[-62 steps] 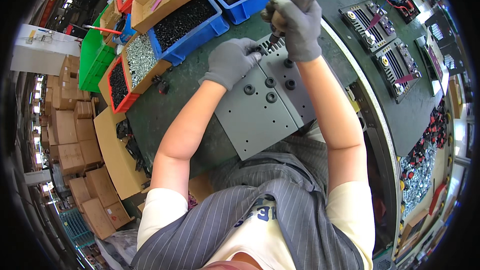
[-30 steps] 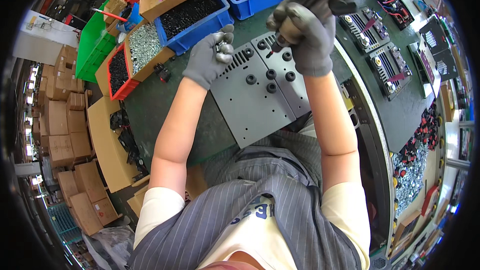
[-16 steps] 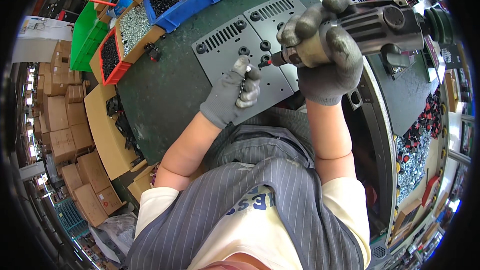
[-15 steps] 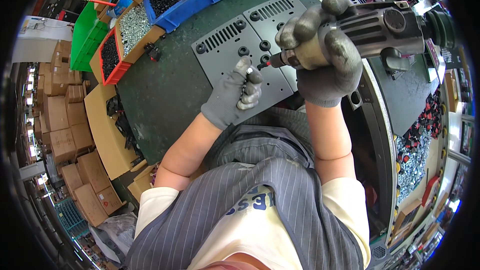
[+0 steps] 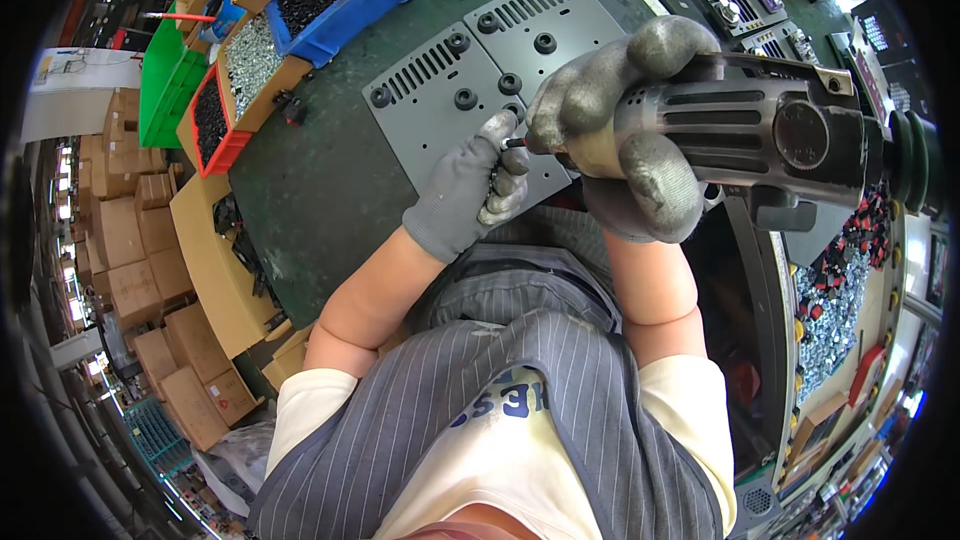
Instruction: Assembling a metal chassis by installing components like fans, switches, and rubber feet using an electric screwdriver.
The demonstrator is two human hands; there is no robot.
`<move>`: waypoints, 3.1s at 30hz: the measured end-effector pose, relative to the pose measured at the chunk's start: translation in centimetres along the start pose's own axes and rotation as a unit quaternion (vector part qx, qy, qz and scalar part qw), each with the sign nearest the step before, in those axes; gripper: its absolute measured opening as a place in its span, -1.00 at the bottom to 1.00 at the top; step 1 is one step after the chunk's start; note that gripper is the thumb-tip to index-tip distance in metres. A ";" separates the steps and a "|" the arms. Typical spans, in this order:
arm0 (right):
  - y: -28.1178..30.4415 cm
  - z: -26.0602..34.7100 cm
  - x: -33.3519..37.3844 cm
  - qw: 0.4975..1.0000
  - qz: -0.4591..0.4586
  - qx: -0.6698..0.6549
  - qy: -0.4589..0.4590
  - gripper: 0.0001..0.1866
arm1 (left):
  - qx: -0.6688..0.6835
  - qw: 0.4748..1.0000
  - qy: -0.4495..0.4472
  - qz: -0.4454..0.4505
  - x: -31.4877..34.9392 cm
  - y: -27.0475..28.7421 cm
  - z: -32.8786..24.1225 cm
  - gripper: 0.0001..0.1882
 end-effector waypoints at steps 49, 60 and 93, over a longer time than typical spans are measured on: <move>17.1 0.8 -3.5 0.925 -0.289 0.240 -0.063 -0.58 | -0.733 0.650 -0.162 -0.122 -13.2 -1.5 -16.4 -0.70; 20.5 -5.7 -7.5 0.922 -0.217 0.312 -0.077 -0.71 | -0.712 0.655 -0.221 -0.124 -15.9 -1.1 -14.9 -0.73; 2.5 0.3 2.8 0.979 -0.164 0.071 -0.097 -0.50 | 0.026 0.999 -0.024 0.031 -10.1 1.3 -13.6 -0.73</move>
Point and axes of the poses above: each hand's wrist, its own x-axis away from the middle knuckle, its own y-axis out of the back of the hand, z = x × y, the point moved 9 cm from there along -x, towards the middle knuckle, and after that the axes turned 12 degrees about z, right-handed, at the moved point
